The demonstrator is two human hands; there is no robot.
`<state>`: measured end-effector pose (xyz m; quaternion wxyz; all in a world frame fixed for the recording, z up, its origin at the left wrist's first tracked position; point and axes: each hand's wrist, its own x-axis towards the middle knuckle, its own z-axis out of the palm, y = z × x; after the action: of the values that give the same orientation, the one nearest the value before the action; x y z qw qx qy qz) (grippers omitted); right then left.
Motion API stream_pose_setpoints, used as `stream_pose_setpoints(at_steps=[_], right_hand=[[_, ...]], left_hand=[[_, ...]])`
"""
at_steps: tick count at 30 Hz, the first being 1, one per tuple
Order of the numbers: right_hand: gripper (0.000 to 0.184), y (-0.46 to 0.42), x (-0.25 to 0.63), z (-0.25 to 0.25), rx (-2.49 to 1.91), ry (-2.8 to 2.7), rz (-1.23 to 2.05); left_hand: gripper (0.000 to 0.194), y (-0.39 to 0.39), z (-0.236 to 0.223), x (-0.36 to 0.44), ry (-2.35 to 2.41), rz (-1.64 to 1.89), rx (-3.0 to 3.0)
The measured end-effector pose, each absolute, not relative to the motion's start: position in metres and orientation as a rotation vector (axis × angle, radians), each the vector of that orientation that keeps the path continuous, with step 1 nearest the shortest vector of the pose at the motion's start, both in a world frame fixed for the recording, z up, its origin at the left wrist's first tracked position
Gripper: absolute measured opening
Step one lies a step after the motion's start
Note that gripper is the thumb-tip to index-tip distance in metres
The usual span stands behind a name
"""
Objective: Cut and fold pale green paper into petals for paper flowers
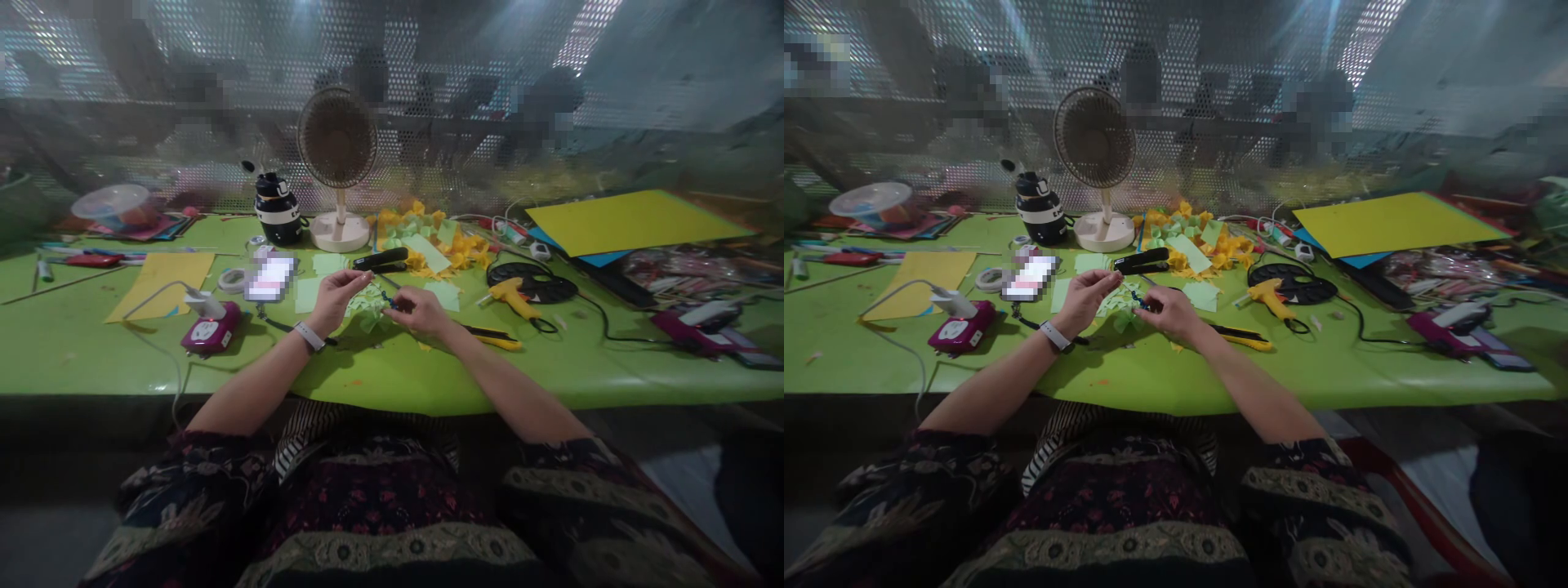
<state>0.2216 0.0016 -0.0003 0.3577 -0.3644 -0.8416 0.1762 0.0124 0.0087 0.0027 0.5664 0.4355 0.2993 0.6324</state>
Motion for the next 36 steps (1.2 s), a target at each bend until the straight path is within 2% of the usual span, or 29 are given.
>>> stream_pose_setpoints(at_steps=[8,27,36], right_hand=[[0.036,0.0029,0.2221,-0.0027,-0.955,-2.198,0.401],[0.025,0.0051,0.2233,-0.0018,-0.977,-2.263,0.349],[0.027,0.0049,0.2243,-0.0024,-0.973,-2.179,0.235]], left_hand=[[0.033,0.0094,-0.0011,0.0116,0.702,1.472,1.032],[0.034,0.0084,-0.0012,0.0128,0.714,1.457,1.067],[0.034,0.009,-0.0004,0.0132,0.691,1.473,1.023]])
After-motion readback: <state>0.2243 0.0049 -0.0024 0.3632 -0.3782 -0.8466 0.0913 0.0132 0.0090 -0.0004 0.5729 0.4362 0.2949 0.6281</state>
